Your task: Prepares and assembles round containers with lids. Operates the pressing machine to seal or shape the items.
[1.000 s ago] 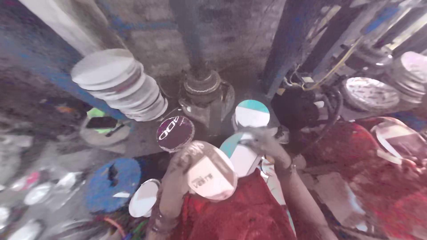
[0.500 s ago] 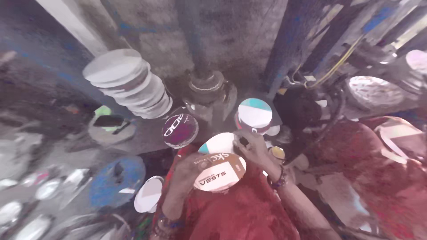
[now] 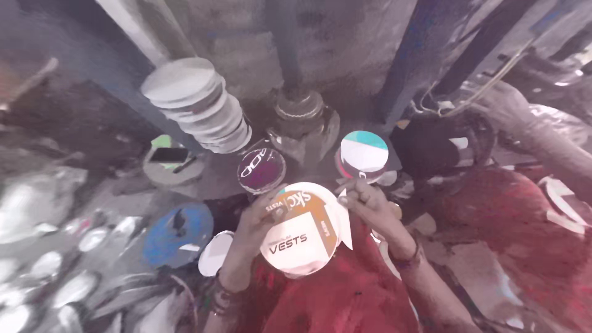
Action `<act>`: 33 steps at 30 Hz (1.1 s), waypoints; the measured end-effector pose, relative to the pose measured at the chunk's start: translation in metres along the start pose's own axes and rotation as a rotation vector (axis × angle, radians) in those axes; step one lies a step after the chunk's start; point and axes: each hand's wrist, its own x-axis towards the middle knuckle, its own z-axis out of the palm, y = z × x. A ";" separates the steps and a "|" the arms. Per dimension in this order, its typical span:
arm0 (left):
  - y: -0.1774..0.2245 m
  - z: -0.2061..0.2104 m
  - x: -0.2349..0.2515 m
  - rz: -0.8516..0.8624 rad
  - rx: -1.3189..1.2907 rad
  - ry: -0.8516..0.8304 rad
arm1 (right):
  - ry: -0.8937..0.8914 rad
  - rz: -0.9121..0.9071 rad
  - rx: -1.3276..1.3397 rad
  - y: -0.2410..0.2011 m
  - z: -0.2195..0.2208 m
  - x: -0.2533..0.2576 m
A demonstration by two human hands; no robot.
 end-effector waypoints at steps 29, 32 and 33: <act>-0.001 -0.001 -0.028 0.168 -0.175 0.385 | -0.041 -0.144 -0.411 -0.006 0.031 -0.021; 0.009 -0.002 -0.029 0.222 -0.125 0.394 | 0.033 -0.342 -0.648 -0.010 0.035 -0.018; 0.010 -0.004 -0.031 0.224 -0.105 0.400 | 0.036 -0.418 -0.735 -0.012 0.034 -0.018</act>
